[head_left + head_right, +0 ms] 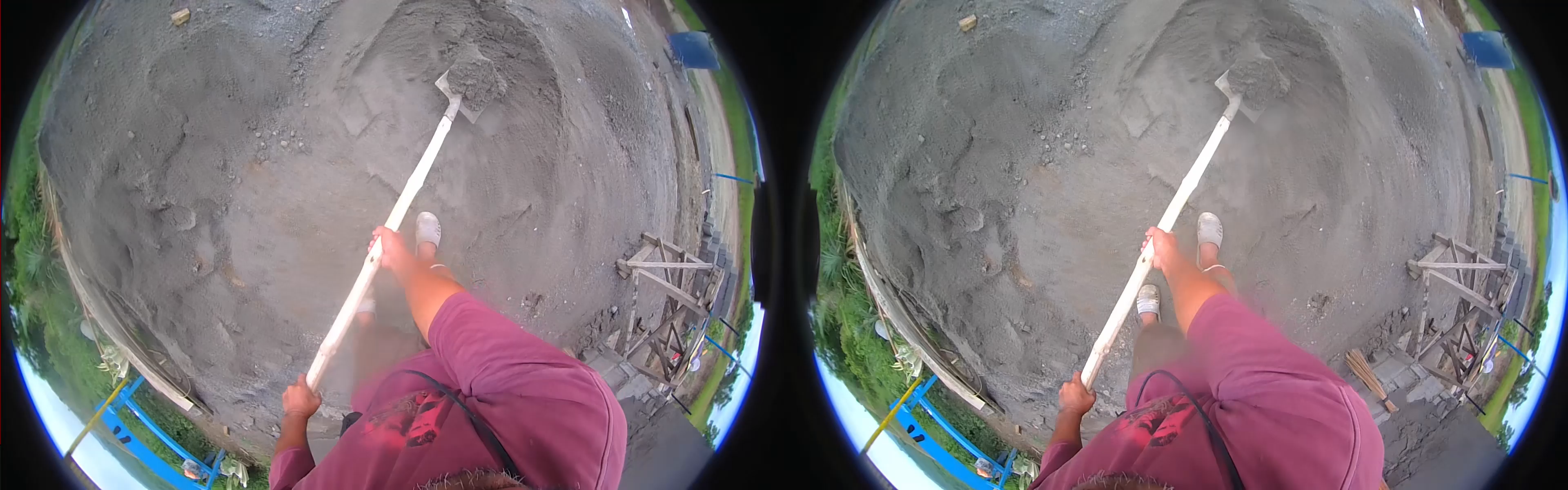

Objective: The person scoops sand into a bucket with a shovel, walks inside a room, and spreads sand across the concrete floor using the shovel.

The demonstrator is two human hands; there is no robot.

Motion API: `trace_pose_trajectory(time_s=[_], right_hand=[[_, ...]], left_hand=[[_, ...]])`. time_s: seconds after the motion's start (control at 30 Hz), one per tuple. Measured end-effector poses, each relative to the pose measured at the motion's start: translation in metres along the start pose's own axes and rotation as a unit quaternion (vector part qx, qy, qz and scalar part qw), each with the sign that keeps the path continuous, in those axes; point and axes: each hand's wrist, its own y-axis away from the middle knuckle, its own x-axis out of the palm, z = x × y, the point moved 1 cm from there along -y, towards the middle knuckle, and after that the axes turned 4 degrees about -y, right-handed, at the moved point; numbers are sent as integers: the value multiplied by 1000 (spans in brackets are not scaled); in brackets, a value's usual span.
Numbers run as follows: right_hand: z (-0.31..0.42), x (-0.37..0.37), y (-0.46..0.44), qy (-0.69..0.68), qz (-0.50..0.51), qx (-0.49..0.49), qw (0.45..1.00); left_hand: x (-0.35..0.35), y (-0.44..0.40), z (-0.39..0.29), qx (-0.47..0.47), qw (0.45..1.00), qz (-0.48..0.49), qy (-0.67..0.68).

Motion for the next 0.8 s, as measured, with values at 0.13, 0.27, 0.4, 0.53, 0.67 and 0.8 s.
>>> trace_pose_trajectory(time_s=[0.13,0.27,0.4,0.53,0.67,0.8], right_hand=[[-114,-19,79,-97,-59,8,994],[-193,-48,145,-198,-106,20,974],[-236,-100,180,-325,-157,6,933],[-265,-196,180,-424,-223,21,877],[-279,-304,196,-543,-242,4,804],[-284,-431,232,-633,-262,-41,728]], left_hand=[[2,37,125,11,993,-5,-115],[-23,43,216,10,972,-49,-229],[-66,29,215,47,946,-114,-300],[-80,10,151,147,892,-129,-408],[-75,10,36,224,835,-141,-483],[-39,28,-95,327,751,-151,-554]])
